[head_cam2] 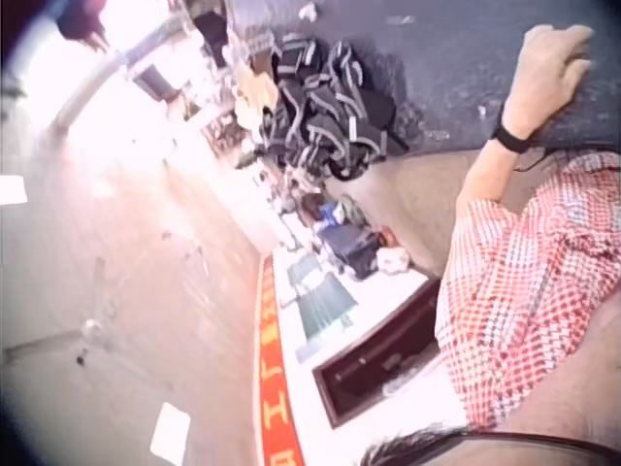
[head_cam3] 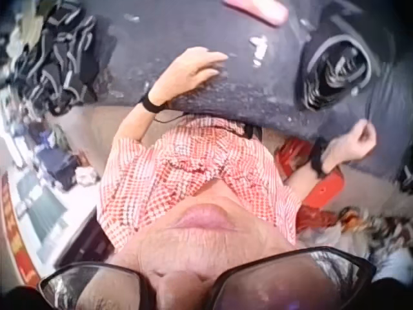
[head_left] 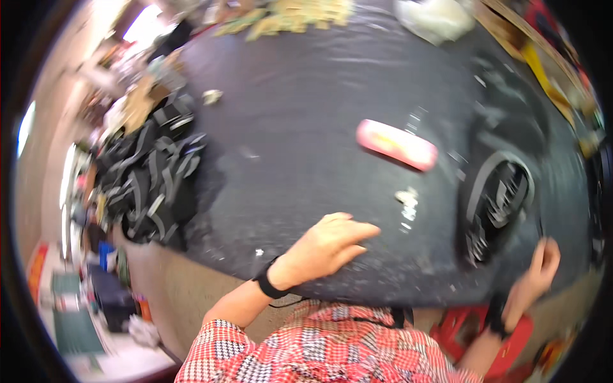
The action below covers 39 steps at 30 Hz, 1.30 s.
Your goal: Applying a white adhesive or reinforcement strip to the heel section of black shoe components.
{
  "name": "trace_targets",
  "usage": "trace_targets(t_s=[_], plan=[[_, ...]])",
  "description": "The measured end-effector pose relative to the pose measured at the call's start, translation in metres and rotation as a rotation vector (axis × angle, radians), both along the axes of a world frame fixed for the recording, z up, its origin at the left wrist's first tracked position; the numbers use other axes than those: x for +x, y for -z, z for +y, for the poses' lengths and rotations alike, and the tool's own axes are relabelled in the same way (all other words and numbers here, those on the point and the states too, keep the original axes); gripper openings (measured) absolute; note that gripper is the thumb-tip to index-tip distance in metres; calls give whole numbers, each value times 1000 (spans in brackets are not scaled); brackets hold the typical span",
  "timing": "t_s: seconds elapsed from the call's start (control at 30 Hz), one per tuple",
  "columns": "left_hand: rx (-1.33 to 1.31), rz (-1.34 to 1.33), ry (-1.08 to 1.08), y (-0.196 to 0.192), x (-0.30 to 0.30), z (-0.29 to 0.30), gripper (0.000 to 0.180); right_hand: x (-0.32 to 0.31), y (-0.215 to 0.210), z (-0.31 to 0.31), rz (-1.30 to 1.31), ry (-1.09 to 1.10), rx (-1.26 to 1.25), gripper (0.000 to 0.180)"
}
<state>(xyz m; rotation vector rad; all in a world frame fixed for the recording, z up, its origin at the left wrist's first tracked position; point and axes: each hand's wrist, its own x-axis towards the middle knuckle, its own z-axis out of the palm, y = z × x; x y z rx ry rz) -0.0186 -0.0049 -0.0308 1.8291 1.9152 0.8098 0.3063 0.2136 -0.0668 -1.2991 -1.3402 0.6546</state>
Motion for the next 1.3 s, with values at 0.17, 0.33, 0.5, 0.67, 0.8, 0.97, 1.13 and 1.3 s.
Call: trace_targets(t_s=[0.17, 0.33, 0.5, 0.67, 0.8, 0.97, 1.13, 1.3], plan=[[-282, 159, -599, -34, -105, -126, 48, -106, -25, -122, -164, -1150, -592, 16], [-182, 712, -1135, 12, -211, -243, 65, -191, -12, -164, -356, -1379, -715, 18], [-129, 744, -984, 71, -209, -276, 72, -242, -7, -205, -301, -1369, -816, 19], [75, 688, -1150, 19, -203, -291, 73, -298, -26, -241, -428, -1566, -713, 19], [328, -27, -1262, 59, -222, -350, 91, -360, -13, -225, -179, -1582, -890, 27], [298, 64, -1293, 68, -219, -319, 99, -447, 1, -269, 57, -1642, -1060, 60], [336, -71, -1309, 61, -222, -311, 84, -526, 22, -336, 366, -1708, -1326, 61], [268, -183, -1320, 37, -223, -300, 79, -558, 16, -365, 597, -1678, -1427, 10]])
